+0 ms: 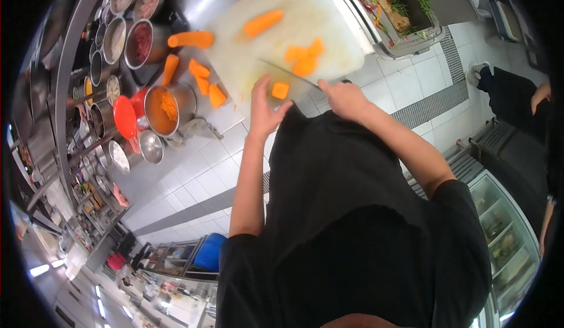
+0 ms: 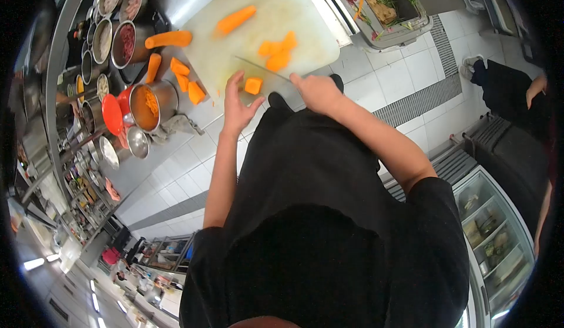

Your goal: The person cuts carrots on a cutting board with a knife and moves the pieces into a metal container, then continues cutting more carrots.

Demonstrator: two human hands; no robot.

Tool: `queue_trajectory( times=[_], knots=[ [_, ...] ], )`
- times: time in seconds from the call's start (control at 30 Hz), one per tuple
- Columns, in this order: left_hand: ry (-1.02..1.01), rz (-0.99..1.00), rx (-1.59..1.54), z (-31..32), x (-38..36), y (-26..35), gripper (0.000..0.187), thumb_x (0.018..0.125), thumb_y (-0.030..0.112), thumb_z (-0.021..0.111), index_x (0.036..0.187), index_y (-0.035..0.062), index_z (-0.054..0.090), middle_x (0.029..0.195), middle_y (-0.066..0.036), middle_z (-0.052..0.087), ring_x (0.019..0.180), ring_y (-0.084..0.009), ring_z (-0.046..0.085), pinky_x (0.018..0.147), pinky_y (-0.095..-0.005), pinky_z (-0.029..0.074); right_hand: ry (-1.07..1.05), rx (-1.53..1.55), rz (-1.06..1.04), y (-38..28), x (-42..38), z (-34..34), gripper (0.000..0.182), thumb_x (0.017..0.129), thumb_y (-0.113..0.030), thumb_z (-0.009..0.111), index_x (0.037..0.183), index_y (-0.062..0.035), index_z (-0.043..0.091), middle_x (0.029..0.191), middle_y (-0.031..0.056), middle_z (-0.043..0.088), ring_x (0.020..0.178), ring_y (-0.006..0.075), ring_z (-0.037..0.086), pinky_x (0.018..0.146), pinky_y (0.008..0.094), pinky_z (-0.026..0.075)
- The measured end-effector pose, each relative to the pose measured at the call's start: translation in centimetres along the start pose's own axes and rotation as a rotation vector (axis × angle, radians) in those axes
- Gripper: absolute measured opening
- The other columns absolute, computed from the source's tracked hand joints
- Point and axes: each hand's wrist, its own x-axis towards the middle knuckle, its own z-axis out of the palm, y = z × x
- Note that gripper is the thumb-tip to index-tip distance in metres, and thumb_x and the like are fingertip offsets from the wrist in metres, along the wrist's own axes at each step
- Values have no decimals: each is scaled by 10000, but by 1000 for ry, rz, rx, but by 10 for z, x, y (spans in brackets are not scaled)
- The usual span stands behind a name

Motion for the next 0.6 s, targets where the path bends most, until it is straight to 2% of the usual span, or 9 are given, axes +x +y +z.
queue_trajectory(
  times=[0.03,0.17,0.23,0.27,0.33,0.47,0.53,0.6],
  knots=[
    [-68,48,29,-5,6,0,826,732,105,892,1452,69,488,1361,-149,628,1241,-352,616,1049,-443,496,25,9,24,2,-2,-1,365,881,-51,596,1235,-71,511,806,202,716,773,418,722,668,543,560],
    [-144,-18,-30,11,4,-29,798,737,101,892,1434,75,505,1329,-137,634,1221,-334,620,1038,-416,502,57,21,45,3,-19,-20,333,888,-39,575,1214,-66,511,796,201,711,760,423,712,666,549,552],
    [22,-99,-73,18,4,-16,638,773,126,878,1329,55,574,1263,-135,652,1170,-309,638,1010,-391,512,58,-26,64,6,-27,-27,304,897,-34,551,1196,-65,507,779,206,704,750,422,707,653,553,541],
    [30,-103,-75,19,1,-8,638,773,126,878,1329,55,574,1263,-135,652,1170,-309,638,1010,-391,512,55,-32,58,3,-30,-29,304,897,-34,551,1196,-65,507,779,206,704,750,422,707,653,553,541],
    [185,-283,-69,19,-3,10,507,802,159,870,1218,31,610,1156,-133,668,1109,-291,656,972,-379,526,18,-106,73,1,-35,-31,321,879,-26,568,1190,-67,501,760,201,699,737,414,708,644,541,542],
    [150,-301,-80,27,0,6,503,807,182,874,1197,19,600,1127,-141,657,1074,-287,666,933,-382,541,20,-101,22,-1,-34,-23,361,853,-26,609,1195,-62,499,756,194,705,735,403,717,646,519,558],
    [40,-203,-106,13,3,8,515,818,190,872,1213,14,593,1110,-142,651,1048,-291,671,915,-376,551,-20,-124,47,-9,-32,-22,389,833,-32,637,1197,-53,502,767,190,715,744,392,730,655,500,572],
    [50,-177,-85,8,1,12,487,830,182,862,1206,14,601,1117,-140,654,1042,-286,673,912,-379,554,-34,-83,41,-12,-31,-13,393,832,-34,642,1200,-47,502,774,189,719,751,390,734,653,497,573]
  ],
)
